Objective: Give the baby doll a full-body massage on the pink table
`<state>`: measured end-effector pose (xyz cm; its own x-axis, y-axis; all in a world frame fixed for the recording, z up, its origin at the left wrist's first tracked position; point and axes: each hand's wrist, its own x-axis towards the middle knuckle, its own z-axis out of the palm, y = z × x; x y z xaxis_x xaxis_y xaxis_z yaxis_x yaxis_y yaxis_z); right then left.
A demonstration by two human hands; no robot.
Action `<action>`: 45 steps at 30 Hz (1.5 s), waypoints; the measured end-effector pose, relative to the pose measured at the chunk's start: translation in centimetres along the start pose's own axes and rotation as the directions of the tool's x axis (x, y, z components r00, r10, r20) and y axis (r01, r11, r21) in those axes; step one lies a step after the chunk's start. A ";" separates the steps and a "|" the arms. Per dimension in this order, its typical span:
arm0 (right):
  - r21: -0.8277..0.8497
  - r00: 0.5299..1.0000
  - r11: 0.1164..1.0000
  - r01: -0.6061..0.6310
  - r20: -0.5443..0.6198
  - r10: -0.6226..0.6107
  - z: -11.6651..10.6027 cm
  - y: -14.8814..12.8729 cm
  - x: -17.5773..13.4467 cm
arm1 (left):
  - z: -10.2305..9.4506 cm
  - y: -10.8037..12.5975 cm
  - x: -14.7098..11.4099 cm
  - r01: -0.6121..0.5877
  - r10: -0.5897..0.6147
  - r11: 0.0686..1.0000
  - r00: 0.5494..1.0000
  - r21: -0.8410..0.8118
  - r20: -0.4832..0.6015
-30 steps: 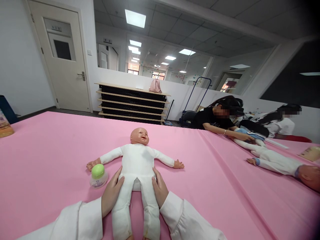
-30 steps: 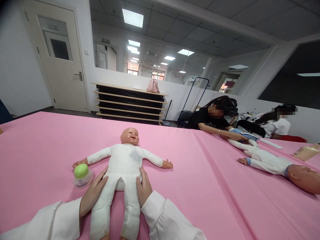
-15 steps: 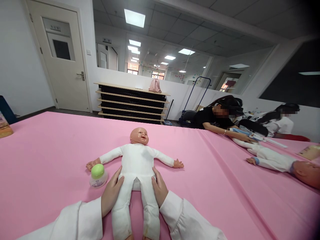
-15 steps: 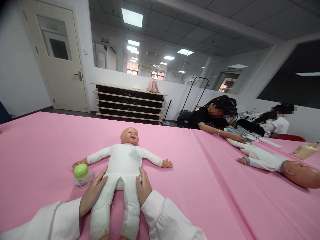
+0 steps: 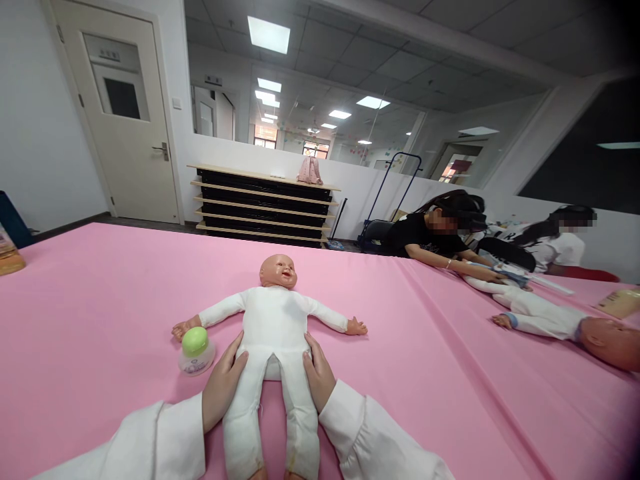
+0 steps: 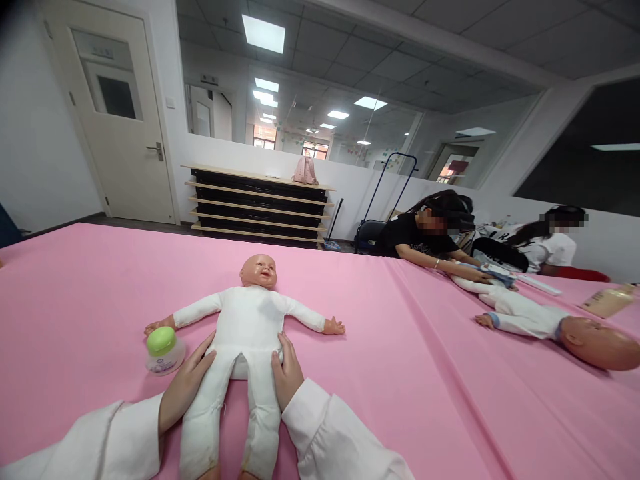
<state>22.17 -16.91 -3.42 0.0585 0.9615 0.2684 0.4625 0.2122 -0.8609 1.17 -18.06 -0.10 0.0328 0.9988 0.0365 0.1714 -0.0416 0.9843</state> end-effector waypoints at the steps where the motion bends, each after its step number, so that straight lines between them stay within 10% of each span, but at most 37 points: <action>1: 0.001 1.000 1.000 -0.001 0.000 0.001 0.0 0.0 0.0 | 0.0 -0.1 0.0 -0.005 0.005 1.000 1.000 0.000 -0.001; 29: -0.017 0.999 1.000 -0.016 0.031 0.017 0.1 0.0 0.2 | -0.1 -0.2 0.1 -0.021 0.021 1.000 1.000 0.007 0.004; 45: -0.012 1.000 1.000 0.012 0.011 -0.012 0.2 0.0 0.3 | -0.1 -2.0 0.0 -0.186 0.200 0.941 0.980 0.282 -0.020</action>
<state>22.05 -16.61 -3.41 0.0431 0.9609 0.2735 0.4739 0.2213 -0.8523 0.74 -17.99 -2.04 0.0463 0.9706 0.2362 0.4329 -0.2326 0.8709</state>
